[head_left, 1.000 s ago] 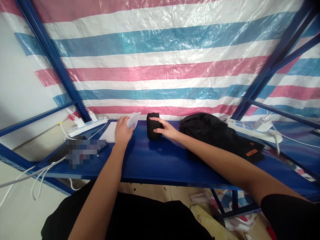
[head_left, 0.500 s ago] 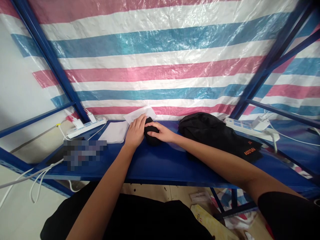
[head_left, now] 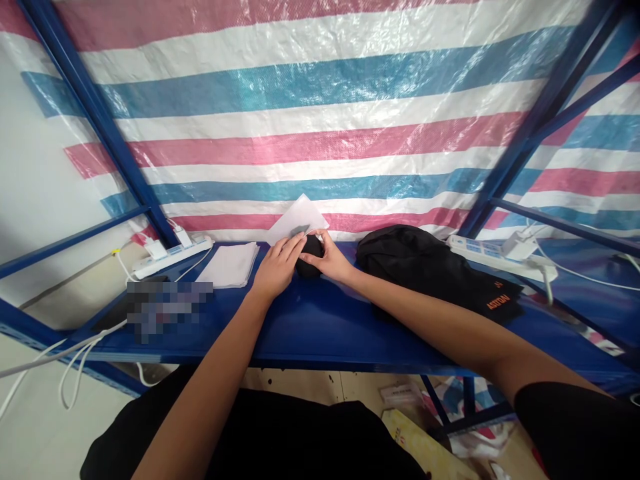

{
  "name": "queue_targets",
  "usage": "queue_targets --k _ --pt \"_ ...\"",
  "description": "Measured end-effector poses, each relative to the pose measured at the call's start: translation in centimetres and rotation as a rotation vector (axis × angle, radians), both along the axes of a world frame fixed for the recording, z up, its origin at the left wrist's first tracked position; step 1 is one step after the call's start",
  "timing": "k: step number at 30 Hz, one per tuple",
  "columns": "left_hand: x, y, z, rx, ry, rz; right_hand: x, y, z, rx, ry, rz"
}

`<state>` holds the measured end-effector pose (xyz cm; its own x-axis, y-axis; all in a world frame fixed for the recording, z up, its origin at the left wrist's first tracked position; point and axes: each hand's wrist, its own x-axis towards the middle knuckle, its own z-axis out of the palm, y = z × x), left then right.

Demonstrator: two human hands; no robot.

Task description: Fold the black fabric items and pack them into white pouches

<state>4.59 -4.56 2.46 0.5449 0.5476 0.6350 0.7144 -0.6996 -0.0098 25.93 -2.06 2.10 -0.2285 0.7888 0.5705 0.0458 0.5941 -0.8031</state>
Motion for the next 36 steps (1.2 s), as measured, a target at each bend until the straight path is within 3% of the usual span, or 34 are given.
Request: queue_targets --k 4,6,9,11,15,17,24,29,32,36 --pt "-0.9 -0.5 0.5 -0.078 -0.101 -0.147 0.6 0.2 -0.2 -0.123 0.021 0.067" --pt "-1.7 -0.4 0.5 -0.112 -0.337 -0.152 0.8 0.1 0.0 -0.204 0.05 0.103" --pt "-2.4 0.4 0.2 -0.188 -0.833 0.018 0.8 -0.3 0.2 -0.272 0.116 0.124" --pt "-2.3 1.0 -0.1 -0.393 -1.082 0.064 0.6 -0.6 0.3 -0.259 0.133 0.136" --pt "-1.3 1.2 -0.2 -1.018 -1.23 -0.236 0.2 -0.8 0.2 -0.154 0.02 0.199" --pt "-1.0 0.8 0.0 -1.146 -1.25 -0.305 0.2 -0.7 0.2 -0.083 -0.058 0.219" --pt "-1.1 0.2 0.2 -1.215 -1.3 -0.229 1.0 -0.3 0.3 0.013 -0.313 0.342" --pt "-1.2 0.6 0.4 -1.153 -1.419 -0.128 0.2 -0.6 0.0 -0.04 -0.159 0.086" --pt "-1.1 0.6 0.6 -1.102 -1.503 -0.136 -0.3 -0.7 0.1 -0.075 -0.03 -0.024" --pt "-1.0 0.3 0.8 -1.055 -1.441 -0.242 0.0 -0.6 0.5 -0.092 -0.014 -0.014"
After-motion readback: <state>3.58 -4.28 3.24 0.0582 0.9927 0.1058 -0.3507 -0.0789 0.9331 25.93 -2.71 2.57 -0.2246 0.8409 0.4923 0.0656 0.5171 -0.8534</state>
